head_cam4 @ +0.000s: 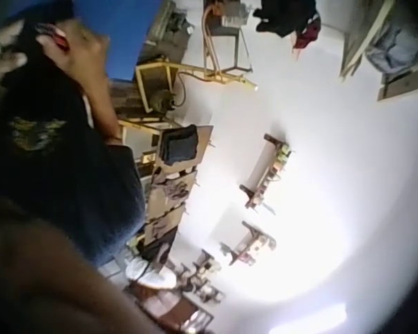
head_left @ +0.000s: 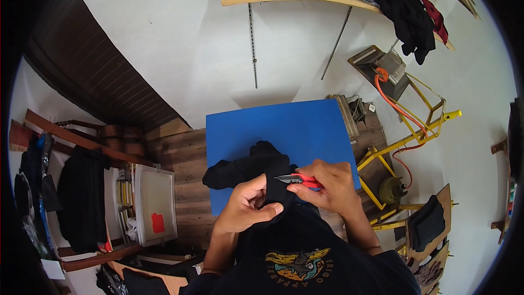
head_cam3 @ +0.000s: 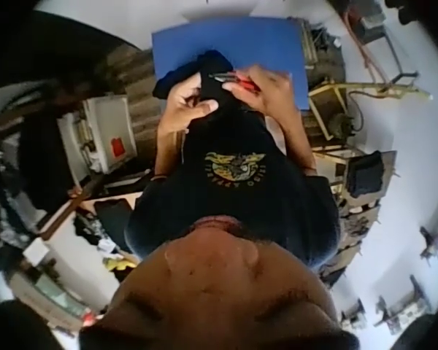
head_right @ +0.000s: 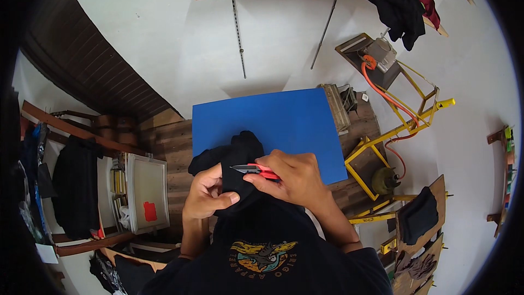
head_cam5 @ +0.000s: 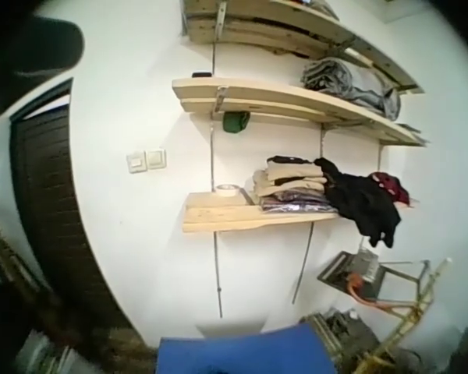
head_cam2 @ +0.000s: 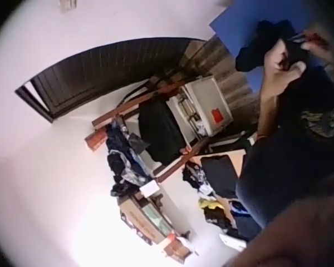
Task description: Trimming excess threads from a black garment using thread snips.
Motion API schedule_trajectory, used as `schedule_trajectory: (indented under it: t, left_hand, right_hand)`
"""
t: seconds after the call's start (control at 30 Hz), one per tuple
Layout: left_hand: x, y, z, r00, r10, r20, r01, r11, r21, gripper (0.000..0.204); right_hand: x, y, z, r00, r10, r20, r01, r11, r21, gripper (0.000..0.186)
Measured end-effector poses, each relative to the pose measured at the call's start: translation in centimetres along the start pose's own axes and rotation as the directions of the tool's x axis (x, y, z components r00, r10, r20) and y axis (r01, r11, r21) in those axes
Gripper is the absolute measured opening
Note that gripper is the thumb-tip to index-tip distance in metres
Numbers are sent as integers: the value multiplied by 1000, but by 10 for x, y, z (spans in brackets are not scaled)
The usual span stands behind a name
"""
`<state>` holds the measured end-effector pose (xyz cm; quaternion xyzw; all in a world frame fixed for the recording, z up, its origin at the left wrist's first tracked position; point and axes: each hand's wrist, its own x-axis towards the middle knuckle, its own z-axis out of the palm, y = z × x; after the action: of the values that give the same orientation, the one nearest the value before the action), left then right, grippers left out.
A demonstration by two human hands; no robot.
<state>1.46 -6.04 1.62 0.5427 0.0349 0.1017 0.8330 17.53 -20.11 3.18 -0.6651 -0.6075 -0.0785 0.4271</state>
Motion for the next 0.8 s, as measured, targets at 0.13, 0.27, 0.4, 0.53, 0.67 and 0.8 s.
schedule_trajectory:
  t: [0.13, 0.27, 0.4, 0.53, 0.67, 0.8]
  left_hand:
    - [-1, 0, 0, 1000, 7, -7, -6, 999, 34, 36]
    - [-3, -2, -2, 1000, 0, 14, 0, 1000, 16, 34]
    - [-3, 2, 4, 1000, -2, -16, 2, 1000, 18, 32]
    - [-6, -1, -2, 999, -24, 35, 23, 999, 29, 32]
    - [-8, 0, 0, 1000, -17, 7, 17, 999, 49, 38]
    - [-9, 7, 1, 998, -64, 26, 63, 998, 27, 53]
  right_hand:
    - [-1, -2, -1, 1000, 23, 10, -23, 997, 69, 33]
    - [-3, -2, -2, 999, 13, 36, -16, 996, 85, 29]
    - [-3, -4, 1, 999, 42, -31, -39, 994, 104, 31]
    - [-6, -3, -1, 999, 26, 23, -28, 996, 88, 32]
    - [-3, -6, 4, 999, 27, -39, -22, 992, 123, 32]
    - [-5, -3, 8, 999, 8, -36, -5, 995, 97, 32]
